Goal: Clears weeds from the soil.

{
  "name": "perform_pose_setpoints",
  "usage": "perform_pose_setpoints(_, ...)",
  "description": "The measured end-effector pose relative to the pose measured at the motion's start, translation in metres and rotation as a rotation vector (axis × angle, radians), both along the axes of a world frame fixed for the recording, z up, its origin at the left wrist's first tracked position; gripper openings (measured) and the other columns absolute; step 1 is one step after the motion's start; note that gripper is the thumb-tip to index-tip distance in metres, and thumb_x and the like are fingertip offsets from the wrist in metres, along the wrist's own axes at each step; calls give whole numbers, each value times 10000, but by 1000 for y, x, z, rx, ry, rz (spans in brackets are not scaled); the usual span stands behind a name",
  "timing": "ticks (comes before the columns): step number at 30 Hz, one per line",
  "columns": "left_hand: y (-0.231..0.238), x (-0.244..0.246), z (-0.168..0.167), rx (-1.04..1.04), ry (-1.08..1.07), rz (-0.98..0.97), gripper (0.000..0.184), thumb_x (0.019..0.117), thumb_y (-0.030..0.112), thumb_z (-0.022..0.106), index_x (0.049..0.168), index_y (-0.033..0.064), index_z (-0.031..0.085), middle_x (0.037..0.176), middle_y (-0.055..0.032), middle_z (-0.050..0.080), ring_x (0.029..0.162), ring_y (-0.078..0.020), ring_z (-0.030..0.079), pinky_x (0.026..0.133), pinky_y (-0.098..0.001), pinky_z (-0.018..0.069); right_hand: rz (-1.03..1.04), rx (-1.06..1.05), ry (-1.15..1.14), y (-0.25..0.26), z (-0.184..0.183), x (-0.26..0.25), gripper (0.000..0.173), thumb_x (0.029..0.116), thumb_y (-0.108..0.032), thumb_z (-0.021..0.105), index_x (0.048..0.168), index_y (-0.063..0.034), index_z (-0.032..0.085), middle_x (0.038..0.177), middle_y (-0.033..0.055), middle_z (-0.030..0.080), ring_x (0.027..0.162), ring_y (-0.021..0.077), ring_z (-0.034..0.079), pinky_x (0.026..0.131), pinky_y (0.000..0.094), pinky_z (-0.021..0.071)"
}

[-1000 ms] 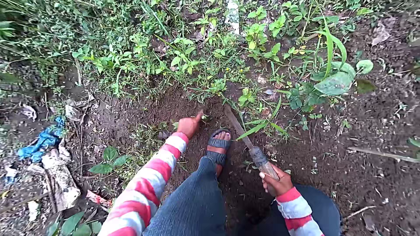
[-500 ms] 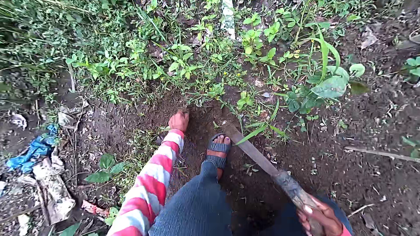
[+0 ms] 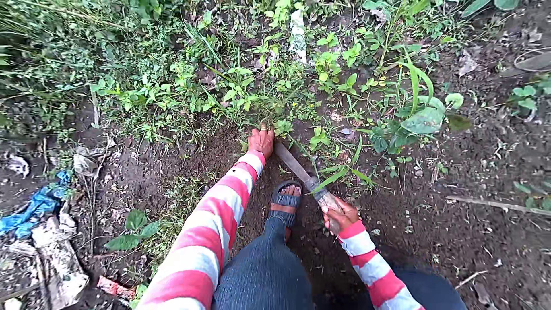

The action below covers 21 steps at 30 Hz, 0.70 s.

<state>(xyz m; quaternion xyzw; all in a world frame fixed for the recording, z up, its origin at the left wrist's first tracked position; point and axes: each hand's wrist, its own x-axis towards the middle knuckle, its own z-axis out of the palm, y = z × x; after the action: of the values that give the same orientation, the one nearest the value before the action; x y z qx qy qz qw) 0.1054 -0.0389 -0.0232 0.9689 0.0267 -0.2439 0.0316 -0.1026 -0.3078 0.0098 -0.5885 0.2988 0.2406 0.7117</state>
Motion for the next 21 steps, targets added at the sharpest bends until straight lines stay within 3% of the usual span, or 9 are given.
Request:
perform_pose_setpoints(5, -5, -1, -1, 31, 78, 75, 525, 1049, 141, 521, 1544, 33, 382, 1309, -374, 588, 1200, -576, 599, 863, -675, 549, 106, -213, -142, 2, 4, -5, 705, 762, 16, 806, 1414, 70, 544, 944, 141, 732, 537, 135, 643, 496, 302, 587)
perform_pose_setpoints(7, -5, 1, 7, 35, 106, 128, 518, 1037, 128, 550, 1513, -1, 392, 1280, -361, 611, 1197, -564, 607, 878, -674, 547, 293, -429, -312, -3, 7, -5, 692, 758, -73, 842, 1391, 48, 591, 1166, 181, 728, 799, 150, 730, 732, 314, 625)
perform_pose_setpoints(8, -5, 2, 11, 46, 108, 152, 507, 1029, 123, 560, 1494, -8, 407, 1252, -351, 630, 1173, -552, 628, 876, -669, 550, 387, -539, -427, -6, 6, -6, 680, 760, -130, 836, 1381, 34, 614, 1227, 198, 722, 999, 214, 748, 919, 380, 600)
perform_pose_setpoints(9, -5, 4, 14, 55, 105, 170, 483, 1032, 119, 550, 1478, -13, 420, 1219, -343, 653, 1145, -544, 648, 874, -667, 549, 456, -626, -525, -10, 4, -6, 661, 762, -166, 824, 1369, 18, 636, 1224, 214, 724, 1071, 301, 739, 979, 483, 574)
perform_pose_setpoints(11, -4, 8, 17, 36, 108, 208, 449, 1051, 136, 511, 1459, -30, 425, 1191, -337, 673, 1122, -533, 668, 888, -673, 542, 526, -723, -618, -18, 9, -9, 635, 764, -197, 814, 1353, -15, 664, 1173, 211, 744, 1039, 367, 745, 933, 568, 579)
perform_pose_setpoints(13, 0, 10, 14, -10, 100, 256, 494, 1057, 206, 525, 1466, -41, 401, 1184, -342, 676, 1109, -534, 675, 901, -687, 532, 447, -620, -486, -31, 27, -23, 652, 756, -191, 826, 1355, 1, 653, 1180, 168, 747, 965, 234, 757, 878, 424, 615)
perform_pose_setpoints(16, 14, 14, 9, -37, 76, 316, 697, 1030, 376, 609, 1530, -22, 331, 1184, -354, 674, 1122, -544, 669, 928, -693, 521, 64, -199, -195, -62, 40, -55, 713, 692, -90, 809, 1351, 79, 595, 877, 70, 753, 526, 106, 641, 483, 285, 576)
perform_pose_setpoints(18, 19, 17, 11, -33, 99, 289, 651, 1041, 451, 582, 1438, -50, 463, 1214, -356, 664, 1165, -542, 649, 956, -704, 500, -79, 38, -80, -78, 31, -74, 741, 710, -109, 798, 1382, 73, 543, 672, 43, 705, 460, 123, 626, 446, 294, 560)
perform_pose_setpoints(21, 17, 23, 17, -30, 106, 218, 505, 1067, 419, 516, 1159, -49, 680, 1186, -330, 687, 1165, -517, 654, 918, -720, 497, -136, 184, 29, -52, 13, -48, 742, 751, -117, 742, 1420, 50, 467, 623, 52, 652, 466, 142, 622, 433, 297, 543)
